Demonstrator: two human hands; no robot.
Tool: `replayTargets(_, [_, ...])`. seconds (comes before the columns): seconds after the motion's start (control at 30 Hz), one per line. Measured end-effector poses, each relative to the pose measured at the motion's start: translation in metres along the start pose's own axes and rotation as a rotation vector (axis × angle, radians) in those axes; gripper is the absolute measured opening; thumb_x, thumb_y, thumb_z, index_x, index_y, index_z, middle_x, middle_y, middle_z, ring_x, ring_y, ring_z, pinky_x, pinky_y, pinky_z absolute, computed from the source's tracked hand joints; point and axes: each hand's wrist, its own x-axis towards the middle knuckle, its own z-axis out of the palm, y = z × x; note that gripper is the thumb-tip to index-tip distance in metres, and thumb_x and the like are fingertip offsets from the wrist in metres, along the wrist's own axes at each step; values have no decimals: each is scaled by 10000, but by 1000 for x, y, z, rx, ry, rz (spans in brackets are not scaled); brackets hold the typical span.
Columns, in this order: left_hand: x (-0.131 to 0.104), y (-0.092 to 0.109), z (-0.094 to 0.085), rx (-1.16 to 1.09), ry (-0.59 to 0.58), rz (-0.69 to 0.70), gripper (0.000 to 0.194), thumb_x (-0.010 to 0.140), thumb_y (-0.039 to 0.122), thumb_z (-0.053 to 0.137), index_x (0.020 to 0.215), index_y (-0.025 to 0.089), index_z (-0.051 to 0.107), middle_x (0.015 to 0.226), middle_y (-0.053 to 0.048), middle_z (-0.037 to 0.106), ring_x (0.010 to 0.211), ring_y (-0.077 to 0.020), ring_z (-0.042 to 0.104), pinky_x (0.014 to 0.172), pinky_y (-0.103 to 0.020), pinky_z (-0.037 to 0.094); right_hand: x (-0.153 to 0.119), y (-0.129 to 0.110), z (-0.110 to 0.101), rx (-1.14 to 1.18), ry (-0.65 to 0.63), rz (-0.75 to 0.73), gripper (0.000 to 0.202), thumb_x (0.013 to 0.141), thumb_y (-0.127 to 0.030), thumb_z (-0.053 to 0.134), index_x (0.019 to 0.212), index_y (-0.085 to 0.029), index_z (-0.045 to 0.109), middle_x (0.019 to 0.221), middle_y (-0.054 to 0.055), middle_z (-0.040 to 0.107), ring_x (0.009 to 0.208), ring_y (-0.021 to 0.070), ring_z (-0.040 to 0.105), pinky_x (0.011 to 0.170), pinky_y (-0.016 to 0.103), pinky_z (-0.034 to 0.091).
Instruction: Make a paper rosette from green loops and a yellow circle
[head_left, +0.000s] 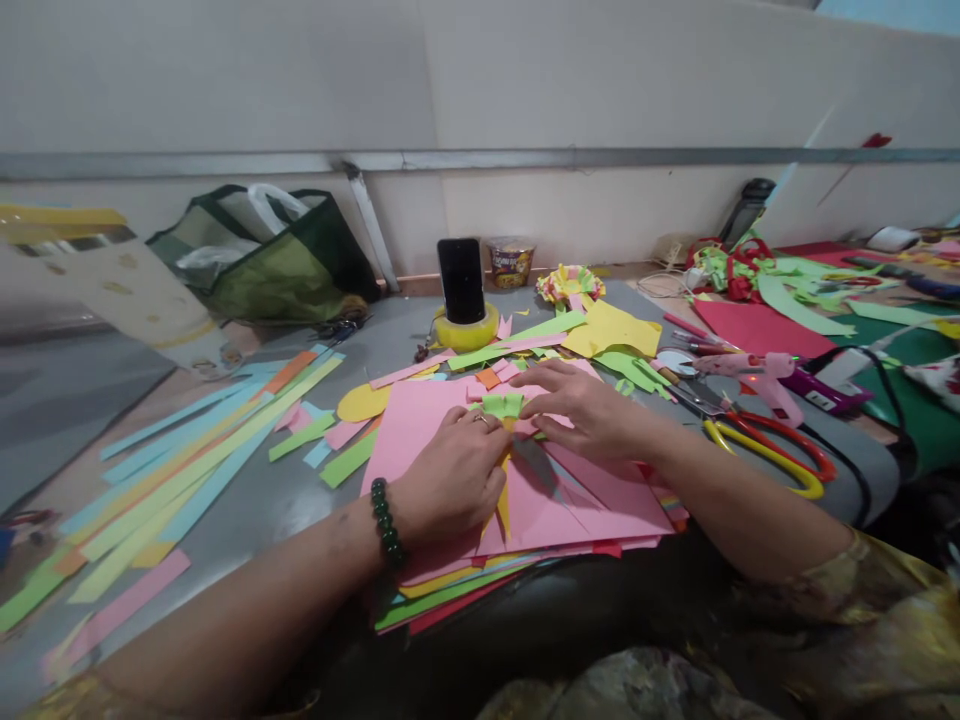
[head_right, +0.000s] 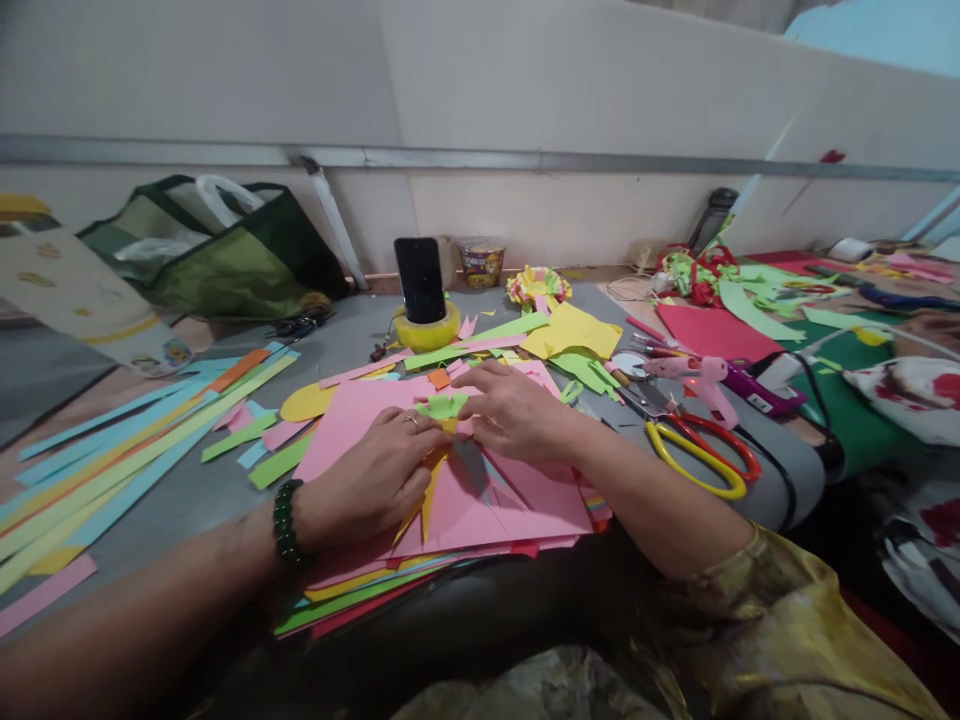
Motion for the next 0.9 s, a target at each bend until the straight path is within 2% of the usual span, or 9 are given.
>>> replayTargets(0.07, [0,-1,0,-2,5,9,288,856,144,428,1016,155,668,1046,-131,720,998,-289,629,951,-479,426,-2,1,0,-19,47,11,167,925,-214,619,877,-200,778,1252,143,703,1152,285,616,971,514,531])
replayTargets(0.17, [0,-1,1,3,-4,6,288,861,142,424,1009,156,670,1027,-125,721,983,-283,626,950,-472,418,-3,2,2,-29,45,16,178,933,-276,646,835,-202,775,1217,137,719,1122,286,624,960,514,536])
replayTargets(0.3, [1,-1,1,12,-22,1,302,858,139,420,1028,151,669,1051,-126,717,1006,-280,620,965,-468,405,-2,5,3,-37,10,25,155,937,-218,634,916,-203,786,1250,129,711,1153,284,611,965,512,530])
replayTargets(0.4, [1,0,0,10,-19,1,301,850,144,423,1031,153,664,1031,-125,716,979,-277,618,948,-471,417,-2,7,3,-45,-9,28,162,932,-189,633,906,-196,793,1214,138,719,1133,281,607,939,491,536])
replayTargets(0.77, [0,0,1,36,-4,38,267,856,137,419,968,160,661,993,-120,703,961,-274,604,994,-474,404,0,9,9,-24,-1,-3,226,970,-246,597,860,-191,787,1143,145,727,1070,270,607,910,469,534])
replayTargets(0.9, [-2,3,-1,53,-6,29,232,853,147,425,935,166,641,968,-115,689,938,-270,598,988,-472,407,-4,13,0,109,90,-4,224,933,-120,562,932,-194,773,1147,127,726,1078,242,624,920,436,534])
